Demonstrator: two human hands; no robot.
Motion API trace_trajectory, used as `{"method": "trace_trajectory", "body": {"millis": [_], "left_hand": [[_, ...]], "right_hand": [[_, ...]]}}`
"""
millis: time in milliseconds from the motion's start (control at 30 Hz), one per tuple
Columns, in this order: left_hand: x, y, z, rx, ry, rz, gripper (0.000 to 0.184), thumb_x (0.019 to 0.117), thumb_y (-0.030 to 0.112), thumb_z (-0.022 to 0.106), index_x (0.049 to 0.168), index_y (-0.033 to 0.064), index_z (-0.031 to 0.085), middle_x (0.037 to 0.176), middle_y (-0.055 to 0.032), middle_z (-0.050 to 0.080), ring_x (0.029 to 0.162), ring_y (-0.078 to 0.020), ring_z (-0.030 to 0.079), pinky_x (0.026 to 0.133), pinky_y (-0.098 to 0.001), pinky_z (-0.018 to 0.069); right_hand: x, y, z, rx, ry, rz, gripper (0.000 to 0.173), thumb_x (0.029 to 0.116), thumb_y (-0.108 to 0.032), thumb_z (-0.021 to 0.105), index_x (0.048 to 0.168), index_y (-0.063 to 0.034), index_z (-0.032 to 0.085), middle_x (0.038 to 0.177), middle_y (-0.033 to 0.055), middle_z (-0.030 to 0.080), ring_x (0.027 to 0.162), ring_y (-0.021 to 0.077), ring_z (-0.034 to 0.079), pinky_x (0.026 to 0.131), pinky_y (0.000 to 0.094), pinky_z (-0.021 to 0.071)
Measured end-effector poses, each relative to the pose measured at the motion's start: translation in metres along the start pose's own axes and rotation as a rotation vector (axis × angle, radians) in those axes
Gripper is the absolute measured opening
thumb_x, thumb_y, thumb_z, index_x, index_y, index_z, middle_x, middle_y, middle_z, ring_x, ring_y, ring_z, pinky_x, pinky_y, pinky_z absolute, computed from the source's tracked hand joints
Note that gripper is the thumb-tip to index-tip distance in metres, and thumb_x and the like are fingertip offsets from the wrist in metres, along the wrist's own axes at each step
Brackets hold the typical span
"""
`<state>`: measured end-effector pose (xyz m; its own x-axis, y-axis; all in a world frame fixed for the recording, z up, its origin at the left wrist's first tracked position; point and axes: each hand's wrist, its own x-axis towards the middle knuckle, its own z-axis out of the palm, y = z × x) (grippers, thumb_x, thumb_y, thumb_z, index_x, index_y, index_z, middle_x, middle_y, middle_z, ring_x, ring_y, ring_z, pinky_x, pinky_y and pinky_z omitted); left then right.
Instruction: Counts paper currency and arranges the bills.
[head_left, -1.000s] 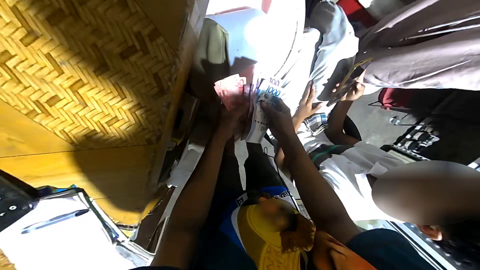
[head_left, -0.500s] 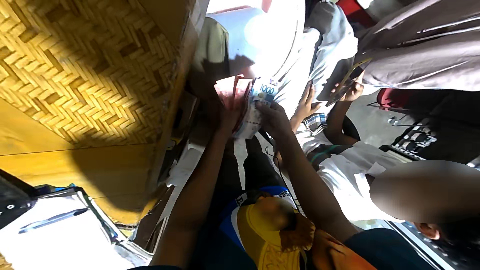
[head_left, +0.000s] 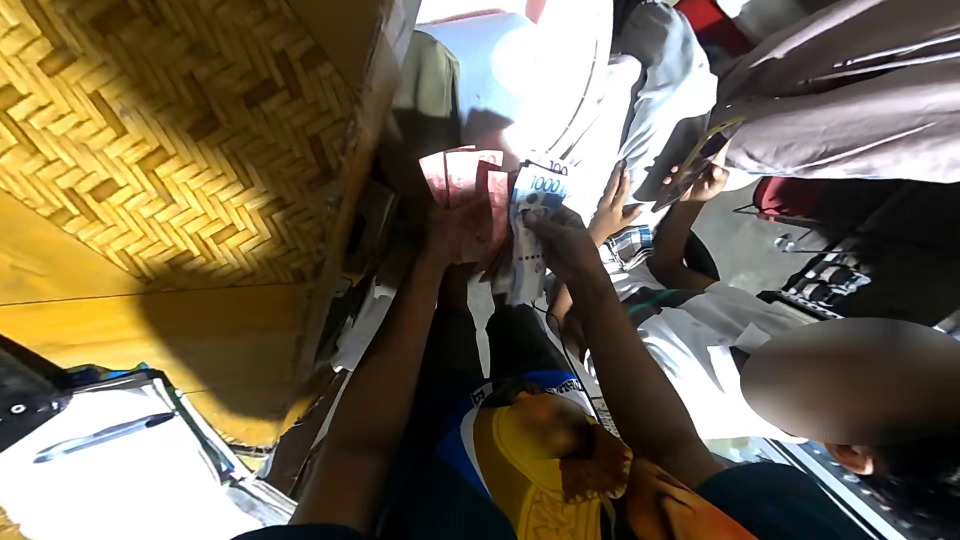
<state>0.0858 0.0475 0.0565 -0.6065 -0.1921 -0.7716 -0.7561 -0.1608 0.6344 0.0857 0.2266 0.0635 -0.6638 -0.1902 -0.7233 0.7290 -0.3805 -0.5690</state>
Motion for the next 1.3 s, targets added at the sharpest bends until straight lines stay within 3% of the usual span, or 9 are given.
{"method": "trace_trajectory", "body": {"millis": [100, 233, 400, 500, 567, 700, 833, 1000, 1300], "left_hand": [[-0.008, 0.006, 0.010, 0.156, 0.038, 0.036, 0.035, 0.0968, 0.004, 0.065, 0.128, -0.0049, 0.051, 0.099, -0.0053, 0.061, 0.082, -0.0008, 0.059, 0.075, -0.0187, 0.0527], [-0.015, 0.015, 0.014, 0.407, 0.037, 0.024, 0.050, 0.0924, 0.004, 0.072, 0.135, -0.0108, 0.050, 0.121, -0.0222, 0.063, 0.106, -0.0181, 0.062, 0.095, -0.0325, 0.0511], [-0.015, 0.006, 0.007, 0.134, -0.081, 0.102, 0.029, 0.0950, 0.006, 0.070, 0.120, -0.0045, 0.061, 0.101, -0.0050, 0.068, 0.090, -0.0035, 0.064, 0.084, -0.0229, 0.0557], [-0.003, -0.005, -0.008, -0.022, -0.128, 0.115, 0.025, 0.1062, 0.016, 0.054, 0.121, -0.0034, 0.060, 0.099, -0.0029, 0.070, 0.090, -0.0064, 0.067, 0.084, -0.0267, 0.0576], [0.006, -0.007, -0.017, -0.034, -0.132, 0.050, 0.033, 0.1107, 0.024, 0.042, 0.129, -0.0011, 0.055, 0.106, -0.0070, 0.071, 0.096, -0.0124, 0.070, 0.087, -0.0316, 0.0596], [0.014, 0.000, -0.022, 0.173, -0.114, -0.087, 0.042, 0.1088, 0.023, 0.048, 0.142, -0.0029, 0.048, 0.131, -0.0158, 0.059, 0.114, -0.0156, 0.059, 0.100, -0.0339, 0.0500], [0.022, -0.003, -0.023, 0.344, -0.224, -0.076, 0.037, 0.1061, 0.006, 0.049, 0.141, -0.0070, 0.046, 0.123, -0.0182, 0.060, 0.102, -0.0146, 0.060, 0.091, -0.0305, 0.0518], [0.029, -0.018, -0.028, 0.301, -0.077, 0.090, 0.046, 0.0898, 0.004, 0.075, 0.130, -0.0070, 0.057, 0.112, -0.0184, 0.068, 0.096, -0.0175, 0.068, 0.088, -0.0356, 0.0576], [0.003, -0.015, -0.013, 0.395, -0.055, 0.234, 0.023, 0.0982, 0.011, 0.067, 0.113, -0.0071, 0.067, 0.095, -0.0104, 0.069, 0.079, -0.0050, 0.061, 0.077, -0.0242, 0.0527]], "right_hand": [[0.011, 0.010, 0.009, -0.002, 0.029, -0.041, 0.015, 0.0950, 0.005, 0.061, 0.108, -0.0011, 0.063, 0.088, 0.0036, 0.073, 0.076, 0.0102, 0.071, 0.074, 0.0288, 0.0622], [0.018, 0.017, 0.015, -0.014, 0.108, -0.029, 0.012, 0.0959, 0.004, 0.062, 0.107, -0.0002, 0.063, 0.087, 0.0040, 0.072, 0.076, 0.0096, 0.070, 0.073, 0.0283, 0.0612], [0.016, 0.017, 0.002, 0.001, 0.116, -0.050, 0.015, 0.0988, 0.000, 0.059, 0.114, -0.0004, 0.060, 0.096, 0.0042, 0.070, 0.087, 0.0109, 0.069, 0.083, 0.0317, 0.0598], [0.012, 0.014, -0.018, 0.094, 0.081, -0.058, 0.013, 0.1010, -0.001, 0.056, 0.112, -0.0045, 0.061, 0.095, 0.0031, 0.072, 0.085, 0.0111, 0.070, 0.081, 0.0323, 0.0611], [0.007, 0.011, -0.031, 0.129, 0.044, -0.055, 0.013, 0.1002, 0.001, 0.055, 0.109, -0.0051, 0.064, 0.093, 0.0035, 0.073, 0.083, 0.0113, 0.071, 0.080, 0.0318, 0.0612], [-0.004, 0.004, -0.036, -0.012, -0.028, 0.036, 0.017, 0.1001, 0.003, 0.051, 0.110, -0.0079, 0.059, 0.091, -0.0019, 0.072, 0.080, 0.0054, 0.069, 0.078, 0.0253, 0.0601], [-0.003, 0.010, -0.032, 0.023, -0.089, 0.109, 0.018, 0.1038, -0.001, 0.044, 0.115, -0.0099, 0.055, 0.094, -0.0029, 0.070, 0.084, 0.0052, 0.069, 0.081, 0.0258, 0.0597], [-0.004, 0.018, -0.036, 0.105, -0.133, 0.100, 0.019, 0.1041, -0.005, 0.042, 0.115, -0.0119, 0.056, 0.095, -0.0032, 0.071, 0.084, 0.0046, 0.069, 0.078, 0.0243, 0.0596], [0.000, 0.016, -0.036, 0.164, -0.151, 0.097, 0.023, 0.1040, -0.005, 0.042, 0.121, -0.0105, 0.056, 0.098, -0.0015, 0.072, 0.086, 0.0061, 0.070, 0.080, 0.0251, 0.0601]]}}
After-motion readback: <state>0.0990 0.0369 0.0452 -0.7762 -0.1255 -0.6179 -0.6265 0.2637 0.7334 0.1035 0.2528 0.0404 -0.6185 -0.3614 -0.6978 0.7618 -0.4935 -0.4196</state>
